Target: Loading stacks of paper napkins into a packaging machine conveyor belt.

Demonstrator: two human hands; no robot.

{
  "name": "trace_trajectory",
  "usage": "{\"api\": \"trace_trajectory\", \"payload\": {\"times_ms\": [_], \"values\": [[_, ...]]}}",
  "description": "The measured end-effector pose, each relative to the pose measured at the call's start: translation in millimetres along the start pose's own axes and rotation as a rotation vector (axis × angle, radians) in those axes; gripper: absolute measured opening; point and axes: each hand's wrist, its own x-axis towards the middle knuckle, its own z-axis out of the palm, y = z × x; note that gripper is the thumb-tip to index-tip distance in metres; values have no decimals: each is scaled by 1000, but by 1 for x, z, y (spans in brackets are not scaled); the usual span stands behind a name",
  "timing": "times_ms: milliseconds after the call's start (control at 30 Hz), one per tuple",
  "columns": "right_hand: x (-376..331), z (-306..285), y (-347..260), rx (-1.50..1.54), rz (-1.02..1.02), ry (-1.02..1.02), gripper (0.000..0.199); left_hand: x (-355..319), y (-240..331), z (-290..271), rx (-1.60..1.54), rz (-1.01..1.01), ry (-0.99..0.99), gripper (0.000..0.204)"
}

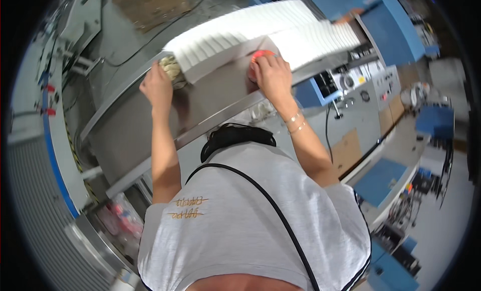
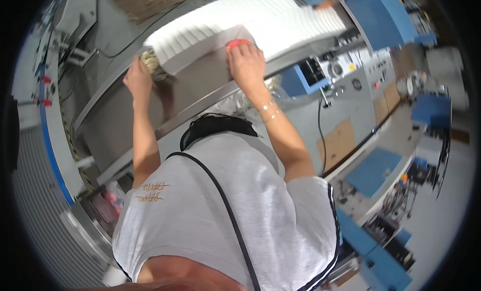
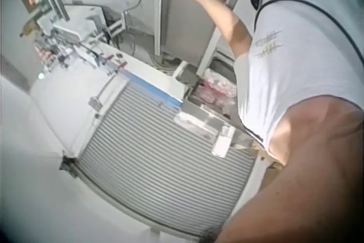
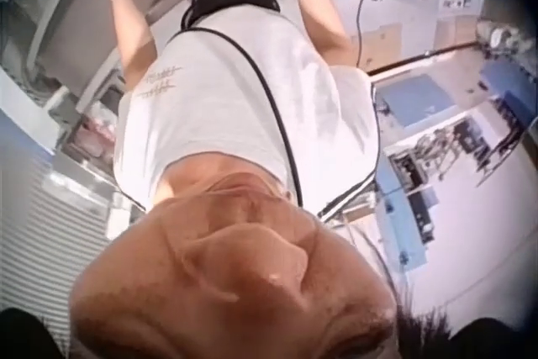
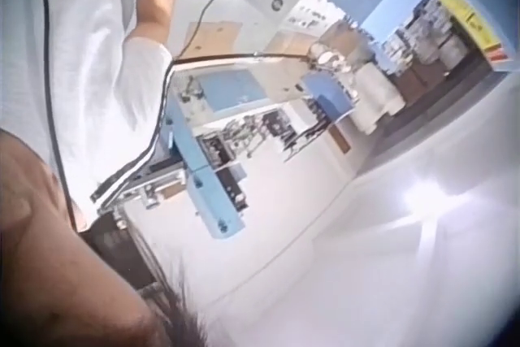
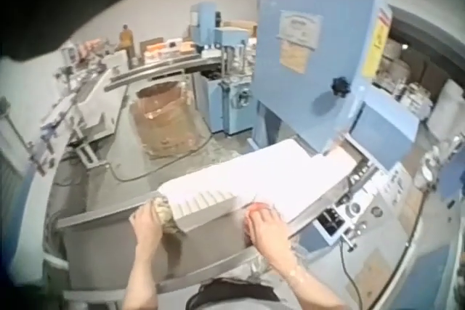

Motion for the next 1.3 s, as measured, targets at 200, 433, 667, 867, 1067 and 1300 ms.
{"api": "trace_trajectory", "payload": {"times_ms": [200,433,667,867,1067,1300], "values": [[-6,7,7,-73,-8,81,11,6,6,9,-120,-7,-33,29],[-10,14,8,-61,-13,91,11,11,9,2,-263,238,85,30],[-9,5,5,-72,-5,62,15,18,8,4,-293,222,32,26],[0,3,-10,-41,3,-37,11,20,-2,-3,-285,255,85,24],[-6,-11,-32,112,-103,-110,26,19,9,10,-361,275,128,22],[31,15,-94,324,-469,-380,35,10,13,13,-276,200,138,22]]}}
